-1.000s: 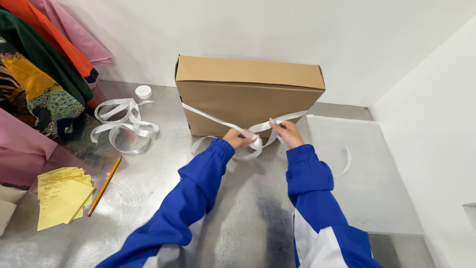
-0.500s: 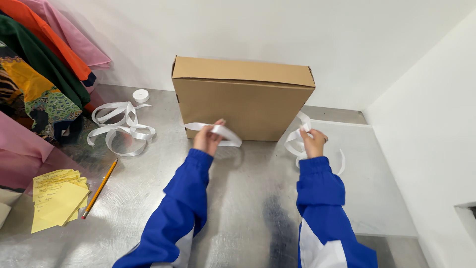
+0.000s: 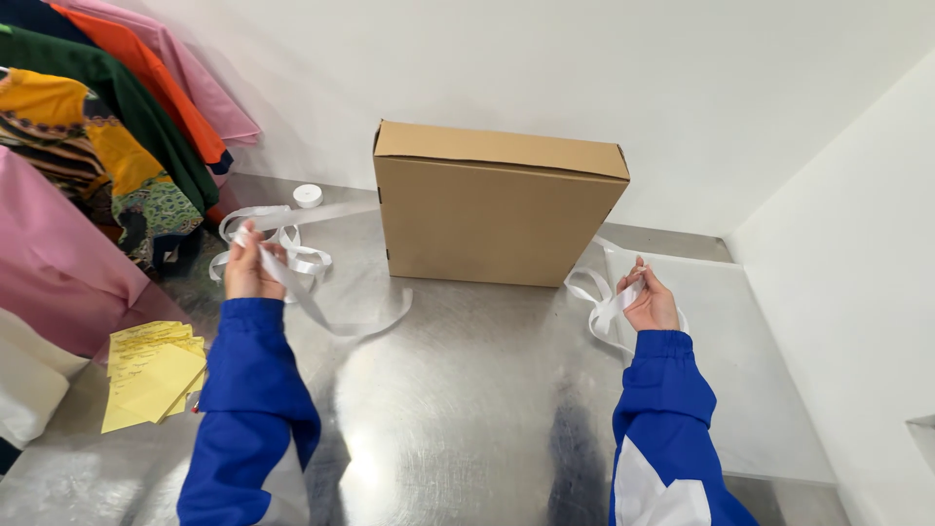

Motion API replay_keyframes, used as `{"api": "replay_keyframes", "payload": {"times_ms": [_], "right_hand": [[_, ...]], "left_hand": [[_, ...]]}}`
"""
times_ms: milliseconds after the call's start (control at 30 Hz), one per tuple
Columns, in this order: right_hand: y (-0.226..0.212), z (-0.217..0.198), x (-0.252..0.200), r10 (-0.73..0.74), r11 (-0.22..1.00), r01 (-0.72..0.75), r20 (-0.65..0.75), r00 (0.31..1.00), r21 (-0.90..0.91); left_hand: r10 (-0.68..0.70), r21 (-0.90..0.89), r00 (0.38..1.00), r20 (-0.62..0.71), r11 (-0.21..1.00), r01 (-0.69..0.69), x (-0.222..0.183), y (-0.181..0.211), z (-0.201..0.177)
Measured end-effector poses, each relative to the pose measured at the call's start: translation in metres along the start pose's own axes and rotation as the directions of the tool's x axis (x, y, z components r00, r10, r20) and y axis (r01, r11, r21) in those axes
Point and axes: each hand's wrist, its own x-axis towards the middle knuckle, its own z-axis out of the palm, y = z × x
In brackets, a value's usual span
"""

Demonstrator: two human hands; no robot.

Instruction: The person places a folded black garment into a clear plastic bag and seals it. They then place the bagged garment into a cardboard box, close the box, and tie it with a white ribbon.

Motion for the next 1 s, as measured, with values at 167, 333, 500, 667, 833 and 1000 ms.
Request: {"api": "replay_keyframes", "payload": {"times_ms": [167, 333, 500, 667, 833, 1000], "right_hand": [[-0.001, 0.014, -0.010, 0.020, 0.997, -0.015, 0.058, 0.998, -0.081], [0.002, 0.011, -0.017, 0.070, 0.997, -0.065, 0.101, 0.992, -0.050], [0.013, 0.016, -0.037, 0.102, 0.995, -0.102, 0.097, 0.990, -0.010], [0.032, 0.018, -0.056, 0.106, 0.994, -0.106, 0.092, 0.990, -0.010], [0.054, 0.023, -0.080, 0.169, 0.984, -0.173, 0.107, 0.980, 0.030], [0.095, 0.026, -0.081, 0.244, 0.964, -0.254, 0.114, 0.963, 0.079]], "left_hand": [[0.076, -0.031, 0.997, 0.011, 0.997, -0.076, -0.019, 0.054, 0.004], [0.072, -0.001, 0.994, 0.087, 0.997, -0.072, -0.051, 0.065, 0.016], [0.005, -0.027, 0.983, 0.182, 1.000, 0.000, -0.077, 0.034, 0.010], [-0.136, -0.154, 0.933, 0.333, 0.968, 0.196, -0.136, -0.018, 0.028], [-0.325, -0.124, 0.850, 0.415, 0.905, 0.406, -0.179, -0.093, 0.056], [-0.528, -0.069, 0.746, 0.406, 0.796, 0.601, -0.209, -0.156, 0.102]]}}
